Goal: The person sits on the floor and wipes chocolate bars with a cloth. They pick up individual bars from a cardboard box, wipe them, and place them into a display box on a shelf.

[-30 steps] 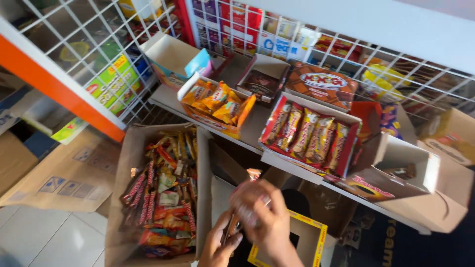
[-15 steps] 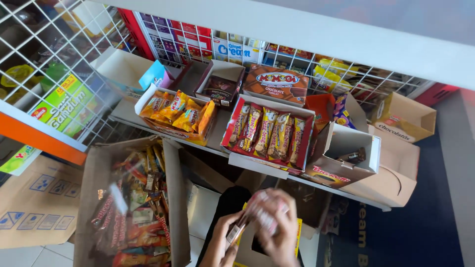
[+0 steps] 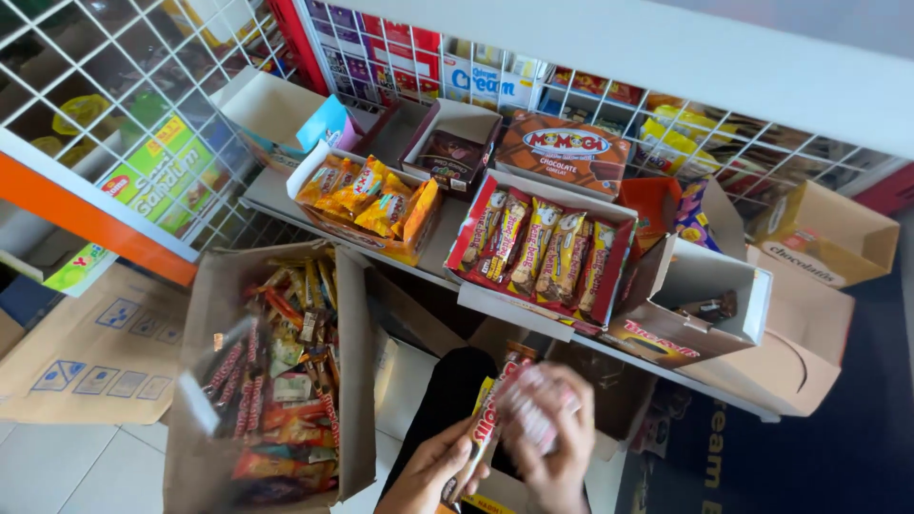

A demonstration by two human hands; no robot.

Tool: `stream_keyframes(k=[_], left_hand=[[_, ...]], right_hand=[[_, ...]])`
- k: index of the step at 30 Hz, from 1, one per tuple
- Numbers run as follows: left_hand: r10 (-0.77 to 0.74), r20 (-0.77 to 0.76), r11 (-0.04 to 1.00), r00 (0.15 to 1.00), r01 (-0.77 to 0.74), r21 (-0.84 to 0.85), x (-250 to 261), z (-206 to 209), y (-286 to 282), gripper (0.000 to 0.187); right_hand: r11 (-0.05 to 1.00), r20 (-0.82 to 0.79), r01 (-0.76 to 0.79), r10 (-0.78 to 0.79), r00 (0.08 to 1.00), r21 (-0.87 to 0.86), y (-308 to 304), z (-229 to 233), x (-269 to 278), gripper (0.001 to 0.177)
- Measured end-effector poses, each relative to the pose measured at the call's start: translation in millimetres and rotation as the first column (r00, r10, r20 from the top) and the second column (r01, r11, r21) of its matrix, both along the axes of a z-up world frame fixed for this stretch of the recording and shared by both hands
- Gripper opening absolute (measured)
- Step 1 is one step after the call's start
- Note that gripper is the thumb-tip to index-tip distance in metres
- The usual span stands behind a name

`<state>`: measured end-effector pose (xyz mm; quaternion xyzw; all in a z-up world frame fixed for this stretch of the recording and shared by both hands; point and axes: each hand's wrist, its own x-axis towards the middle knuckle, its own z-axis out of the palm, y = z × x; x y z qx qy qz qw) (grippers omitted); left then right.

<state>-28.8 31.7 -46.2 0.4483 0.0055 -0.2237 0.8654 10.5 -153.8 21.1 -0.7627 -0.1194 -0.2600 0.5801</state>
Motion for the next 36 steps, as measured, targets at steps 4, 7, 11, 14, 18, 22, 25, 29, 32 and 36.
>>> stream_keyframes(k=[4,7,11,14,18,22,25,29,32,36], left_hand=[[-0.119,-0.182,0.993,0.976,0.114,-0.037,3,7,-7,0.060],[-0.093,-0.239,0.994,0.967,0.077,-0.073,7,-7,-5,0.059],[-0.018,-0.376,0.977,0.926,-0.063,-0.202,13,18,-9,0.059],[0.018,-0.401,0.977,0.916,-0.102,-0.190,13,11,-7,0.060],[-0.001,-0.261,0.985,0.965,-0.044,-0.166,3,-6,-6,0.061],[-0.005,-0.195,0.940,0.981,-0.062,-0.336,1,7,-17,0.060],[0.121,-0.346,0.897,0.931,-0.251,-0.363,10,42,-19,0.060],[0.226,-0.473,0.844,0.852,-0.413,-0.342,14,47,-7,0.061],[0.199,-0.428,0.858,0.882,-0.368,-0.359,14,59,-12,0.064],[0.135,-0.361,0.903,0.923,-0.264,-0.338,8,56,-27,0.069]], right_hand=[[0.983,-0.015,0.148,-0.151,0.988,-0.111,-18,34,13,0.047],[0.984,-0.039,0.066,-0.073,0.997,-0.163,-16,32,-1,0.050],[0.951,-0.108,-0.189,0.167,0.980,-0.243,-10,6,-36,0.054],[0.914,-0.118,-0.252,0.226,0.967,-0.318,-12,19,-32,0.055],[0.943,-0.093,-0.144,0.122,0.988,-0.299,-28,26,-12,0.053],[0.969,-0.067,0.015,-0.033,0.997,-0.246,-21,35,-4,0.054],[0.950,-0.066,-0.133,0.119,0.991,-0.284,-6,26,-18,0.054],[0.882,-0.183,-0.374,0.332,0.925,-0.287,3,10,-46,0.057],[0.891,-0.201,-0.365,0.318,0.927,-0.270,1,10,-43,0.054],[0.947,-0.119,-0.188,0.161,0.980,-0.260,-2,41,-15,0.056]])
